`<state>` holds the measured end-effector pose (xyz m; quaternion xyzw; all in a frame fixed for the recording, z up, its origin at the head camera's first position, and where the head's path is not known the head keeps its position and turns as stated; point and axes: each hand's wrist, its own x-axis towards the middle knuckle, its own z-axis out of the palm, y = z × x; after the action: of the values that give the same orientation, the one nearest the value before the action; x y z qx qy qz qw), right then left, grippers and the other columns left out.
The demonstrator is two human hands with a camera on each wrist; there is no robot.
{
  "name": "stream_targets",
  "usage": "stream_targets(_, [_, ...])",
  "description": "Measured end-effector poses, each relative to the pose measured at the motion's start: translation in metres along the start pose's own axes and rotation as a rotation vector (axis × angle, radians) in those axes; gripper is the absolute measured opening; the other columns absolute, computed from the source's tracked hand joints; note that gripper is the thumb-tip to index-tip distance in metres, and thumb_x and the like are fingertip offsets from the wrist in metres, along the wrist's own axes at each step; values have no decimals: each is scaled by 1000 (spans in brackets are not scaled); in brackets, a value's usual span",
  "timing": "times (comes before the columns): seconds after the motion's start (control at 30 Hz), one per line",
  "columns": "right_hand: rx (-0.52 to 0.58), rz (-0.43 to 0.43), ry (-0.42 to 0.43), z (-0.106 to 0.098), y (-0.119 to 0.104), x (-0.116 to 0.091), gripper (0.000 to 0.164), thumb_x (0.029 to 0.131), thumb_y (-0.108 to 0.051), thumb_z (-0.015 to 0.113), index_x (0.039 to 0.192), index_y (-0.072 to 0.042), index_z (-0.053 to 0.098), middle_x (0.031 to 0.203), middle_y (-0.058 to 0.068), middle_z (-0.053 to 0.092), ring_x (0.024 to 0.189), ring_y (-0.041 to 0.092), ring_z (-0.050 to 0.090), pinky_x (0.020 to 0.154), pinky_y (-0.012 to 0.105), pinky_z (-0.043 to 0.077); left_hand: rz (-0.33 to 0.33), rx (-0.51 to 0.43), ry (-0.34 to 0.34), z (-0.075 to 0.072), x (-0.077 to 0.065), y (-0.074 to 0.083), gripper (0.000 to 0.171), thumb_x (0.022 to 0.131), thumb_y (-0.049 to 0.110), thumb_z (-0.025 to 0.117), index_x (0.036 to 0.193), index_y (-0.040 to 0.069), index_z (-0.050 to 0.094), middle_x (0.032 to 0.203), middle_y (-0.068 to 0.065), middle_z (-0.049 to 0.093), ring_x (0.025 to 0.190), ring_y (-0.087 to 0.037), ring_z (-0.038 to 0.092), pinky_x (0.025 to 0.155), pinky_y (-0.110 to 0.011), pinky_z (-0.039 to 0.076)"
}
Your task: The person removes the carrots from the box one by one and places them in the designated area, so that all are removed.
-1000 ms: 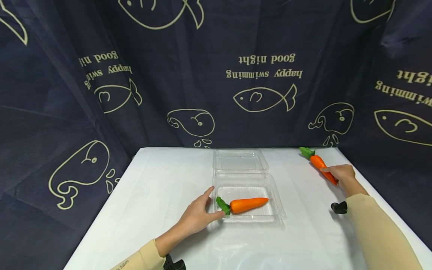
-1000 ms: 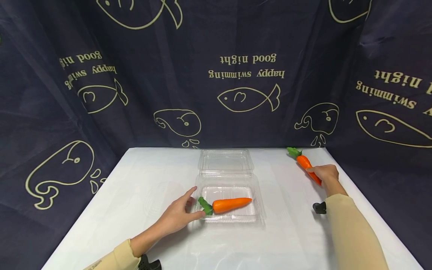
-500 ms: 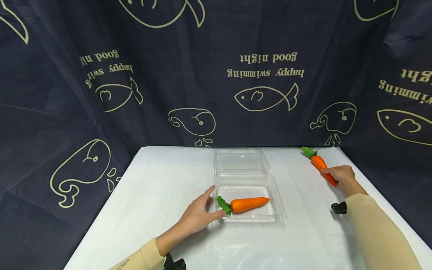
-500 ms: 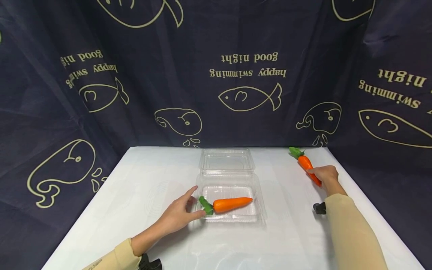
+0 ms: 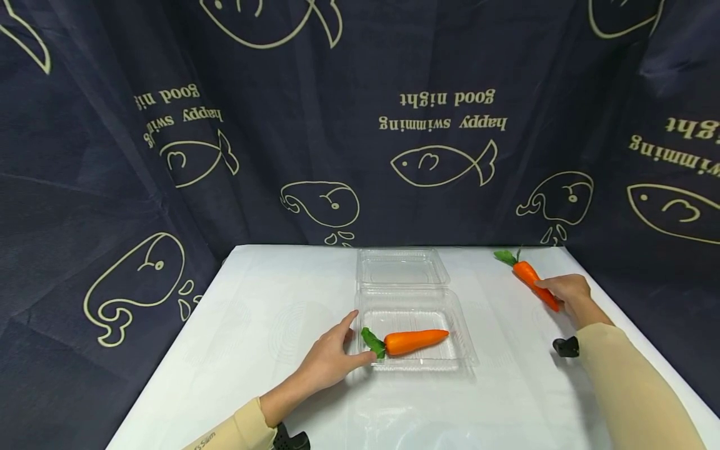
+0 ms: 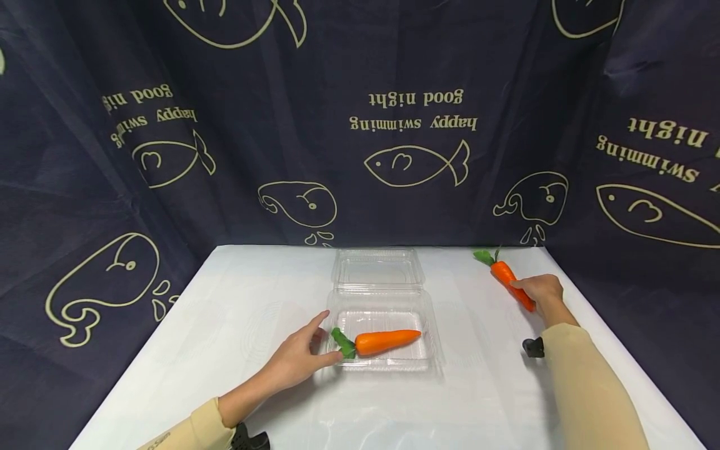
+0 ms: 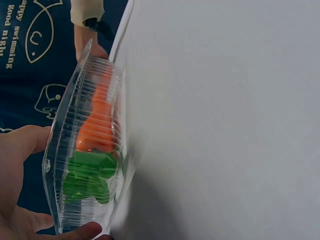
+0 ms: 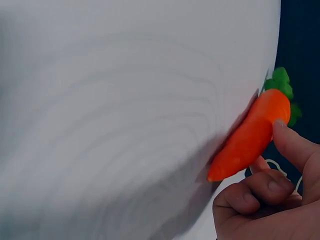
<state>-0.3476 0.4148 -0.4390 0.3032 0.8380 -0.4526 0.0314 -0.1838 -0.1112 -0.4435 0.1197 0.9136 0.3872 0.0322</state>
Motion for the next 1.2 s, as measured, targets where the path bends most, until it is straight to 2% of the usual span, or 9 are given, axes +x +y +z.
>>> stream_targets(0.17, [5, 3, -8, 1, -2, -5, 66, 91, -25, 72, 139, 12, 47, 119, 23, 53, 97, 31, 48, 72, 32, 46, -5, -3, -2, 0, 0, -1, 95, 84, 53, 76, 158, 15, 32, 130, -16, 64, 123, -33, 58, 103, -55, 45])
stream_targets(0.37, [-7, -7, -16, 2, -2, -5, 67, 91, -25, 72, 139, 14, 46, 119, 24, 53, 95, 31, 48, 72, 32, 45, -3, -4, -1, 0, 0, -1, 94, 84, 52, 76, 158, 15, 32, 130, -17, 64, 123, -33, 58, 103, -55, 45])
stream_targets(0.5, [-67, -26, -25, 4, -1, -2, 63, 95, -29, 67, 136, 15, 48, 106, 19, 54, 88, 27, 51, 67, 30, 45, -3, -8, 1, 0, 0, 0, 94, 84, 52, 76, 158, 15, 32, 130, -17, 64, 124, -34, 58, 103, -56, 45])
stream_targets(0.63, [-138, -30, -39, 7, 1, 1, 67, 96, -39, 62, 132, 15, 48, 95, 14, 50, 82, 24, 52, 64, 29, 43, -3, -12, 1, 0, 0, 0, 94, 84, 51, 76, 158, 15, 32, 131, -18, 63, 125, -35, 57, 104, -56, 44])
stream_targets(0.73, [-146, -27, -42, 8, 3, 2, 71, 93, -42, 66, 133, 14, 46, 96, 13, 48, 84, 24, 50, 64, 28, 43, 1, -10, 0, 0, 0, 0, 94, 84, 52, 76, 159, 14, 32, 131, -18, 63, 125, -35, 57, 104, -57, 44])
stream_targets(0.87, [-130, -57, -48, 9, 4, 2, 71, 87, -34, 74, 133, 13, 48, 98, 12, 50, 83, 23, 50, 63, 27, 44, 4, -1, 3, 0, 0, -1, 94, 84, 52, 76, 158, 14, 32, 131, -18, 64, 125, -35, 58, 104, -57, 44])
stream_targets(1.0, [-145, -78, -23, 8, 3, 0, 67, 86, -28, 74, 132, 15, 50, 102, 17, 52, 83, 25, 51, 62, 28, 45, 5, 3, 5, 0, 0, -1, 94, 84, 52, 76, 158, 14, 32, 131, -18, 64, 125, -35, 58, 104, -57, 44])
stream_targets(1.2, [-159, -62, 30, 7, 1, -6, 68, 89, -29, 71, 133, 17, 47, 115, 26, 51, 90, 28, 51, 65, 28, 44, 4, 3, 2, 0, 0, -1, 95, 84, 53, 76, 158, 14, 32, 131, -18, 64, 125, -35, 58, 104, -57, 44])
